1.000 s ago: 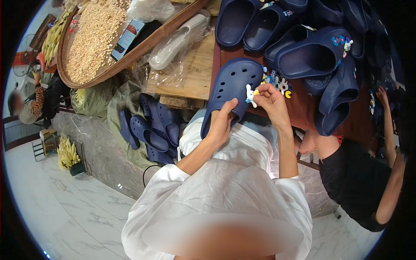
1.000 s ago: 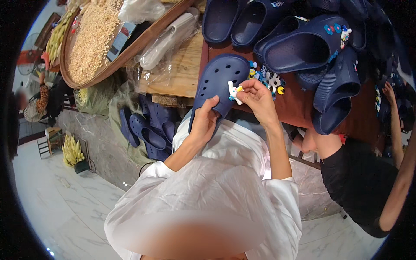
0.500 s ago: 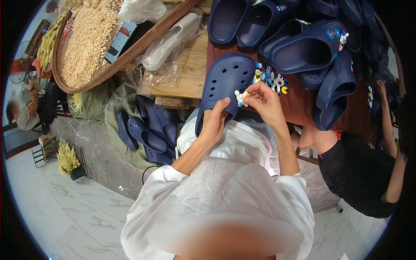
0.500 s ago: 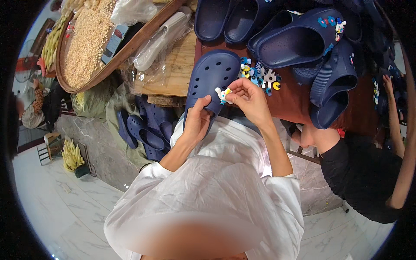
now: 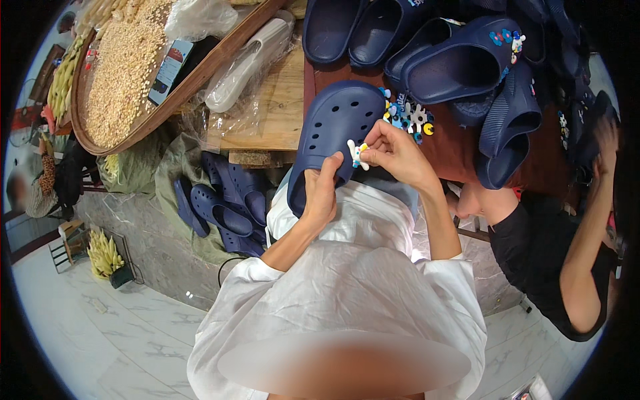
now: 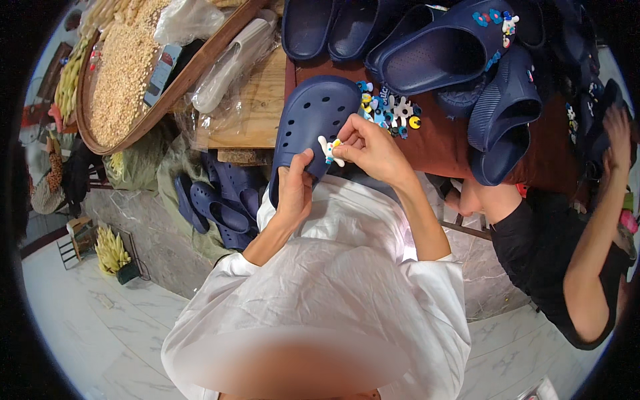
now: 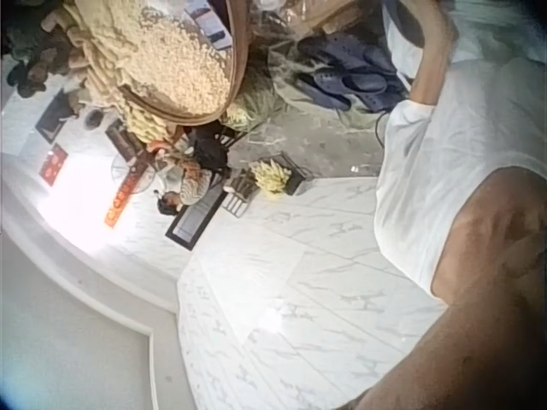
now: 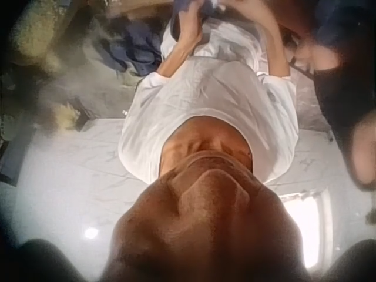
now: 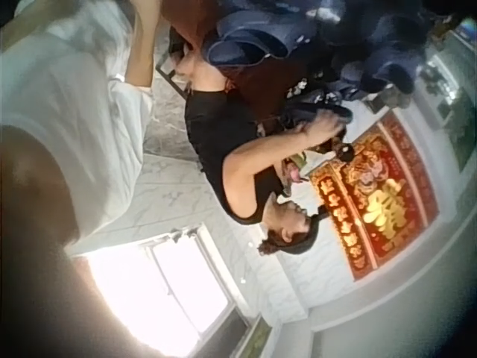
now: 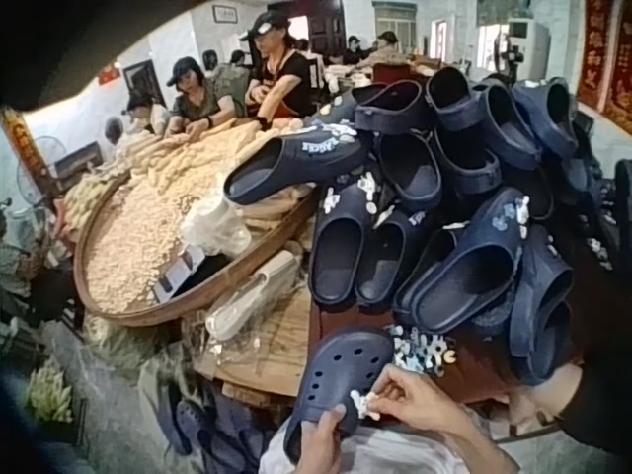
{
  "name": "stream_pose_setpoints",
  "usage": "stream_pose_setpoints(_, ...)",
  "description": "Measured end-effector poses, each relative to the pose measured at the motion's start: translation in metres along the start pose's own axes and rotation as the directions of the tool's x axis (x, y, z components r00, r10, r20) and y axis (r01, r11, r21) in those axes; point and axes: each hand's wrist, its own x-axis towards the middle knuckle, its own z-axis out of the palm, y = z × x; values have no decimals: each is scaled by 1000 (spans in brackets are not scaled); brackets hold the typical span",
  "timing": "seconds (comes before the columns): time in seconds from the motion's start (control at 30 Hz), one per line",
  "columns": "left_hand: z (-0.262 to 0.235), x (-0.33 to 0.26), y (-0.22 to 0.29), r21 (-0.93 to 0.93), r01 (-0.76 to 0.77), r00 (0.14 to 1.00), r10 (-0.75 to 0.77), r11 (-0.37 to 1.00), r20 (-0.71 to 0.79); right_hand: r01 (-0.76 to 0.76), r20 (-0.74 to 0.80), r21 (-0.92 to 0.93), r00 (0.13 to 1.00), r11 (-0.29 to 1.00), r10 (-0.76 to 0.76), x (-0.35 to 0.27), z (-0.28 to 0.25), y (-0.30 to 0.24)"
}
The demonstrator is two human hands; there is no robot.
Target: Attaching decorative cartoon charms and buttons to blue clog-style sandals.
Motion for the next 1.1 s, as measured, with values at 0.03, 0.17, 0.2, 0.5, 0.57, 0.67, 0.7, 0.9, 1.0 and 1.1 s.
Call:
stream_pose_setpoints(0.03, 0, 0, -1, 0, 1, 1000, -1, 1000, 1, -1, -1, 0, 1000, 1000, 1, 0, 1, 1)
stream_pose_setpoints(0.17, -1, 3, -3, -5, -8, 999, 8, 1000, 34, 18, -128, 13, 992, 1000, -17, -3, 11, 4)
stream_pose_setpoints(0.2, -1, 4, -4, -6, -4, 998, 4, 1000, 67, 40, -198, 61, 980, 997, -28, -3, 16, 7)
stream_pose_setpoints(0.5, 5, 8, -3, -189, 16, 999, -10, 982, 35, 237, -393, 293, 913, 926, -110, -7, 42, 20)
stream_pose_setpoints(0.57, 5, 9, -6, -190, 3, 999, 5, 982, 42, 242, -389, 257, 912, 936, -129, -8, 42, 19)
stream_pose_setpoints(0.67, 4, 9, -6, -206, -14, 999, 24, 978, 48, 193, -361, 265, 928, 945, -88, -4, 43, 20)
stream_pose_setpoints(0.7, 4, 9, -5, -218, -15, 999, 25, 976, 47, 194, -366, 264, 926, 945, -88, -3, 43, 20)
stream_pose_setpoints(0.9, -4, 19, -13, -258, 31, 996, -8, 966, 91, 237, -390, 149, 906, 960, -164, -6, 43, 21)
stream_pose_setpoints(1.0, 3, 25, -1, -364, 87, 993, -52, 927, 106, 296, -390, 87, 889, 951, -241, -8, 36, 26)
stream_pose_setpoints(1.1, 3, 30, -1, -358, 36, 994, 4, 933, 109, 231, -536, -150, 798, 961, -275, -11, 14, 38)
